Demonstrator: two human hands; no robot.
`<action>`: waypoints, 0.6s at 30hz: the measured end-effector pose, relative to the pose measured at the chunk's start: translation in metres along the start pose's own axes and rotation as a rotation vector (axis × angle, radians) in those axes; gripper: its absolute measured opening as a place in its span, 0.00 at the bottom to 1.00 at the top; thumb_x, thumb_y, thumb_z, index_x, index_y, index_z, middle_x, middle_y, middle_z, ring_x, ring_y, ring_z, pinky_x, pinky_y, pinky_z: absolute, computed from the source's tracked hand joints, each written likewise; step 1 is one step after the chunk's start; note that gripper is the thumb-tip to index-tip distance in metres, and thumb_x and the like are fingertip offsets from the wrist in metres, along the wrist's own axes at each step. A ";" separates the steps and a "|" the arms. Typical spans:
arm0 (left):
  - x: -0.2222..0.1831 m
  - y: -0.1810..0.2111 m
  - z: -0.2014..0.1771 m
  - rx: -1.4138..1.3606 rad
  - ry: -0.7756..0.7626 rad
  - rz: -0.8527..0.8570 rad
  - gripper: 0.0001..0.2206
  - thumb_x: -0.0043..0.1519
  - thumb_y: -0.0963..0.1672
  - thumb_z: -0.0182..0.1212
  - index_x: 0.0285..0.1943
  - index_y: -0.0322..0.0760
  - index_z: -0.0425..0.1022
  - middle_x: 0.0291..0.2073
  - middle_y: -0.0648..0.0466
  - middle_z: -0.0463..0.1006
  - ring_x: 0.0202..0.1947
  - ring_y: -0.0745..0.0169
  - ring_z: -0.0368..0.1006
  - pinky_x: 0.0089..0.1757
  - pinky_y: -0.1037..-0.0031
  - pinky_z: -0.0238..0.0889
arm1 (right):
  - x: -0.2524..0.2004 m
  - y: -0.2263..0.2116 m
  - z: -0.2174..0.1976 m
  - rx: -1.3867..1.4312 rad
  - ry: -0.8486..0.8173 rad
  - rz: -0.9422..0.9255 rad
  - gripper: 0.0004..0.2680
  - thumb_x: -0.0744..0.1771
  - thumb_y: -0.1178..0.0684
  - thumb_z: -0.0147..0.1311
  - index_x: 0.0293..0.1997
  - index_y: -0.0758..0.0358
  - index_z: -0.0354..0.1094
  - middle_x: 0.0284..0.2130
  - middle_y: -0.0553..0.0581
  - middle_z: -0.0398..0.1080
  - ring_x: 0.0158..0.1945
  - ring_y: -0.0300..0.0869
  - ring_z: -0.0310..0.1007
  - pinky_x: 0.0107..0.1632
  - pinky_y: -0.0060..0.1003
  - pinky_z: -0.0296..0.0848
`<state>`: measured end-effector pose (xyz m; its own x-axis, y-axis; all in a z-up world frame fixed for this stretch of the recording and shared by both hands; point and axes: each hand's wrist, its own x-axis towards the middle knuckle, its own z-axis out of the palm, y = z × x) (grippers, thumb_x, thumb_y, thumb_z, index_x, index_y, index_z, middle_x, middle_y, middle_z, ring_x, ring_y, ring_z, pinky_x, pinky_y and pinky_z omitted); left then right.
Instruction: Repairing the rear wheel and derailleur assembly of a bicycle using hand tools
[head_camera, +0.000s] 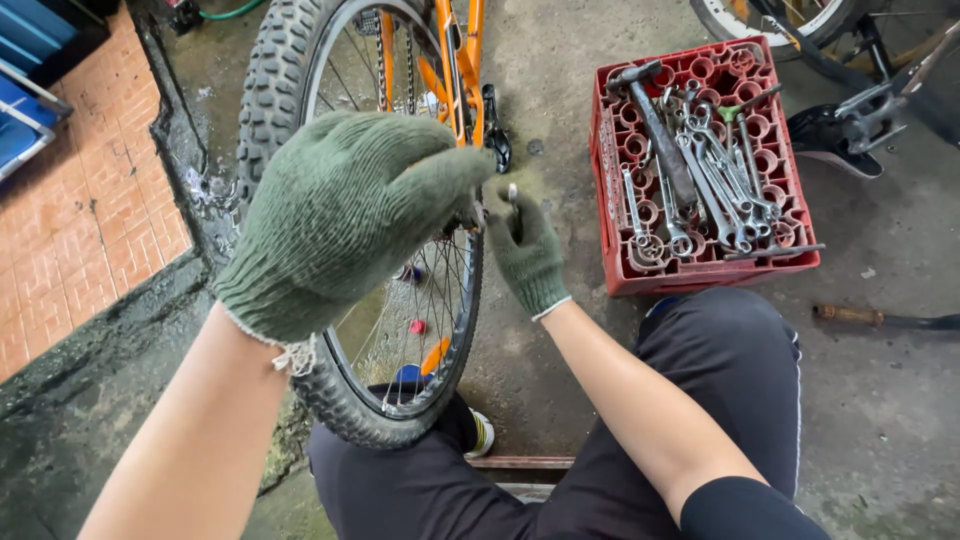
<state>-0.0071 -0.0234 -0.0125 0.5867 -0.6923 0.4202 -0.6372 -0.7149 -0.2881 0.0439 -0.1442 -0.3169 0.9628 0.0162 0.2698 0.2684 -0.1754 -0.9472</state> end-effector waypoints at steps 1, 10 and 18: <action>0.000 0.003 -0.001 -0.028 0.011 -0.016 0.11 0.67 0.45 0.63 0.57 0.43 0.75 0.50 0.54 0.80 0.47 0.53 0.79 0.47 0.64 0.73 | 0.004 -0.019 -0.003 0.084 0.002 0.064 0.12 0.68 0.52 0.57 0.58 0.52 0.69 0.28 0.48 0.68 0.33 0.37 0.68 0.35 0.31 0.69; 0.003 0.019 -0.011 -0.229 0.112 -0.118 0.12 0.66 0.42 0.66 0.56 0.33 0.75 0.49 0.48 0.79 0.45 0.46 0.76 0.47 0.59 0.67 | 0.017 -0.078 -0.022 0.327 -0.075 -0.357 0.09 0.67 0.61 0.59 0.52 0.66 0.70 0.44 0.64 0.75 0.46 0.47 0.77 0.49 0.41 0.77; -0.120 0.037 0.000 -0.482 0.914 -0.760 0.12 0.78 0.42 0.55 0.67 0.31 0.68 0.55 0.40 0.78 0.53 0.53 0.78 0.55 0.73 0.76 | 0.024 -0.094 -0.032 0.129 -0.155 -0.382 0.08 0.66 0.63 0.56 0.50 0.67 0.72 0.38 0.57 0.74 0.37 0.43 0.72 0.41 0.35 0.72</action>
<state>-0.1013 0.0337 -0.0733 0.4483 0.3281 0.8315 -0.5231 -0.6580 0.5417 0.0402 -0.1593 -0.2157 0.7845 0.2054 0.5851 0.5986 -0.0041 -0.8011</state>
